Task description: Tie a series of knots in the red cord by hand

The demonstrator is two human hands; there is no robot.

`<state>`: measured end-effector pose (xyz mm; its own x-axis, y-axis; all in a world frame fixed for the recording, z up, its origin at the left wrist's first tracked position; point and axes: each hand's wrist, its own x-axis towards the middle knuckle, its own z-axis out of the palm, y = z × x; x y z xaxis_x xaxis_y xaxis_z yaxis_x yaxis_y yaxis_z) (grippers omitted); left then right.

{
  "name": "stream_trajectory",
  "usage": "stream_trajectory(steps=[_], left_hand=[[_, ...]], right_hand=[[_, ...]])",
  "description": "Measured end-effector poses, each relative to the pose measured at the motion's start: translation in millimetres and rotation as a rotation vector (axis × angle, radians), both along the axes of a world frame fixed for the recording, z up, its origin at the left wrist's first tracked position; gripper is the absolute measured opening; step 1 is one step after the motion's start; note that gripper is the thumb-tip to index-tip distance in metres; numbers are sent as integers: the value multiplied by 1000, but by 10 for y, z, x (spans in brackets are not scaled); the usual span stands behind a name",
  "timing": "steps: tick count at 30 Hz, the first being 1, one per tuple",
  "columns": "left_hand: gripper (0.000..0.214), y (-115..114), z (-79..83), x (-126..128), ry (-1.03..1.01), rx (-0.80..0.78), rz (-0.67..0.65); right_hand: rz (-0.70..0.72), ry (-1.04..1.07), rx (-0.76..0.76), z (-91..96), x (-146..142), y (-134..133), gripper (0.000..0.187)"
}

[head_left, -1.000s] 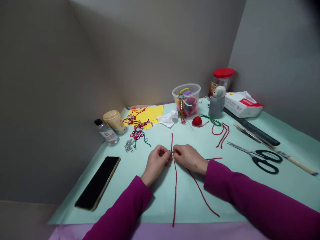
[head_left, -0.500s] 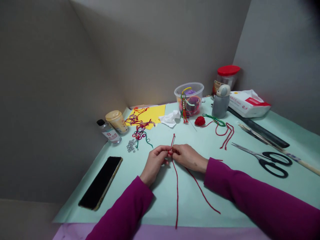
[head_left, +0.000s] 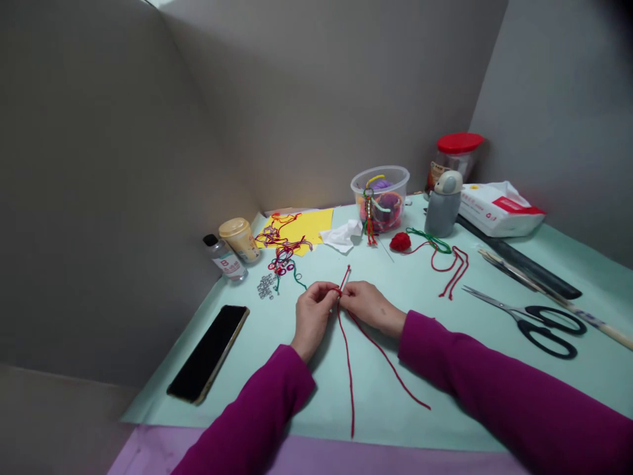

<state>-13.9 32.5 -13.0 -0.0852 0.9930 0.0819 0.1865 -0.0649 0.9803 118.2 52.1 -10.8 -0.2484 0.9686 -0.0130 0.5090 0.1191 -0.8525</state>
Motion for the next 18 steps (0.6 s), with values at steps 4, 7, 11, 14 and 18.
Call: stream_trajectory(steps=[4, 7, 11, 14, 18], left_hand=[[19, 32, -23, 23, 46, 30, 25], [19, 101, -32, 30, 192, 86, 39], [17, 241, -15, 47, 467, 95, 83], [14, 304, 10, 53, 610, 94, 99], [10, 318, 25, 25, 678, 86, 37]], right_hand=[[-62, 74, -197, 45, -44, -11, 12], [-84, 73, -257, 66, -66, 1, 13], [-83, 36, -288, 92, -85, 29, 18], [-71, 10, -292, 113, -89, 48, 23], [-40, -37, -268, 97, -88, 79, 27]])
